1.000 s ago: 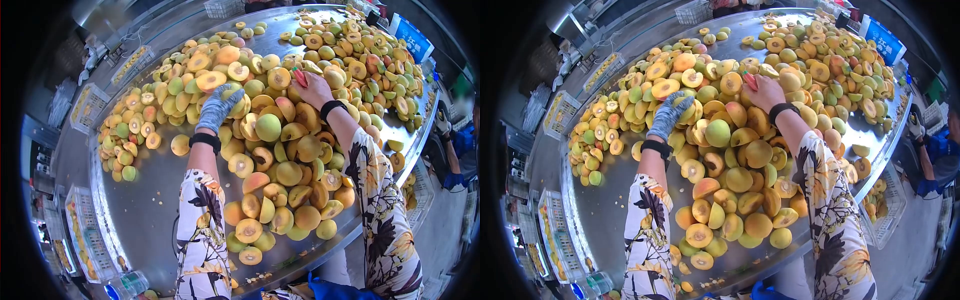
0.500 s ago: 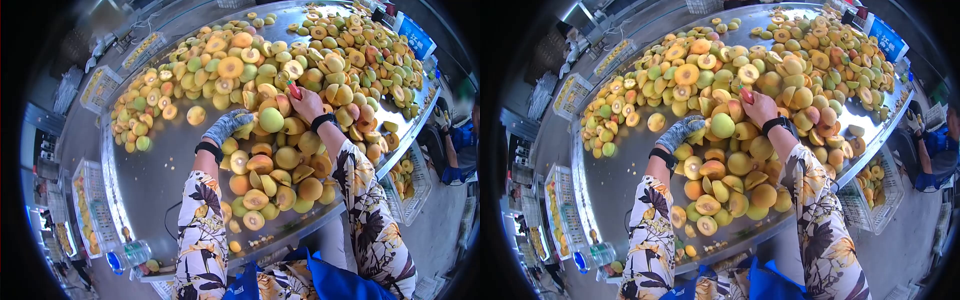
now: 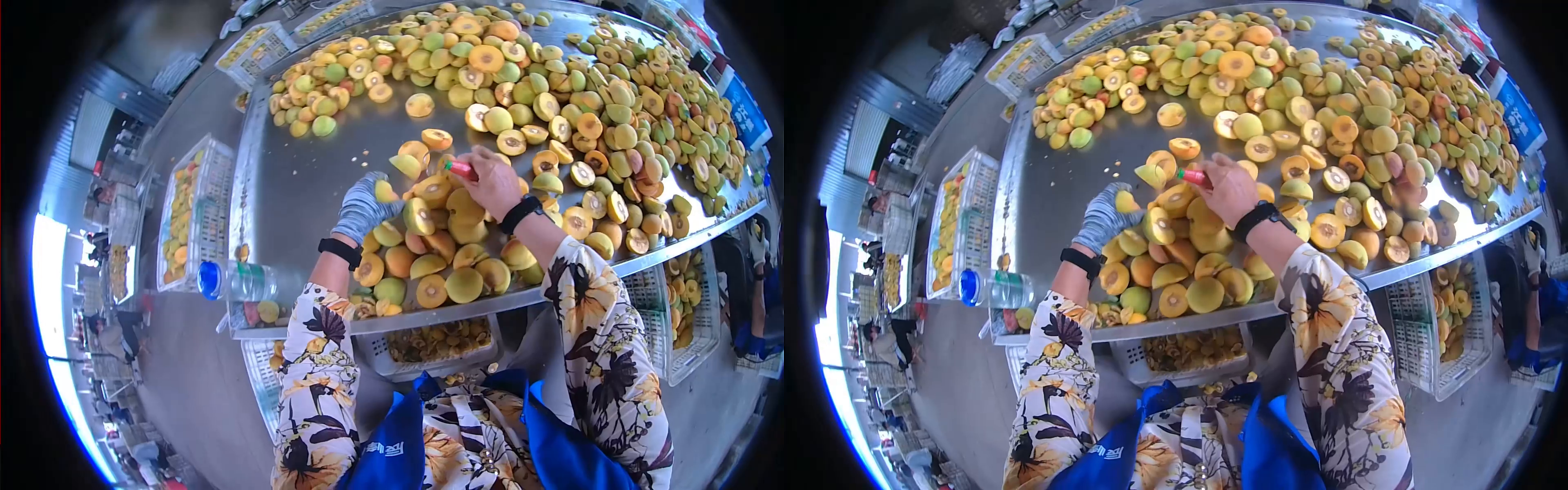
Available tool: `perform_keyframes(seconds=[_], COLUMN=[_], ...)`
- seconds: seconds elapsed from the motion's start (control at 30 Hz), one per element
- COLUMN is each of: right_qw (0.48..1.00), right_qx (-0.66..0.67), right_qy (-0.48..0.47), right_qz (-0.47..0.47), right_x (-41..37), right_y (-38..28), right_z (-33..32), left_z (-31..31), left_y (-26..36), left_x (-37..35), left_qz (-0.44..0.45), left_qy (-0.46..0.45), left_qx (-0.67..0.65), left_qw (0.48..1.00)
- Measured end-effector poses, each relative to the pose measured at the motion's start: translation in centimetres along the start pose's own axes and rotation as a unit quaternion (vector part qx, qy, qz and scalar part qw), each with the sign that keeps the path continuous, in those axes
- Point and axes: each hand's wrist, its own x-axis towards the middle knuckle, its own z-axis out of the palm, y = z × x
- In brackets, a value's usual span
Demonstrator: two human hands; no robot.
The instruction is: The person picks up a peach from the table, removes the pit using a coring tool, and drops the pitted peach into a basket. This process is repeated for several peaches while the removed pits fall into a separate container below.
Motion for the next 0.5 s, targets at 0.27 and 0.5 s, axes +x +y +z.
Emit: perform_keyframes(seconds=[0.27, 0.5], right_qw=[0.949, 0.957], right_qx=[0.286, 0.228], right_qy=[-0.093, -0.164], right_qz=[0.092, -0.075], right_x=[-5.6, -17.1], right_y=[-13.3, -19.0], right_z=[-6.2, -5.2], left_z=[-4.1, 2.0], left_y=[5.5, 4.9], left_x=[-15.4, -28.5], left_qz=[-0.068, -0.081], left_qy=[-0.092, -0.002], left_qx=[-0.794, -0.711], left_qw=[0.598, 0.699])
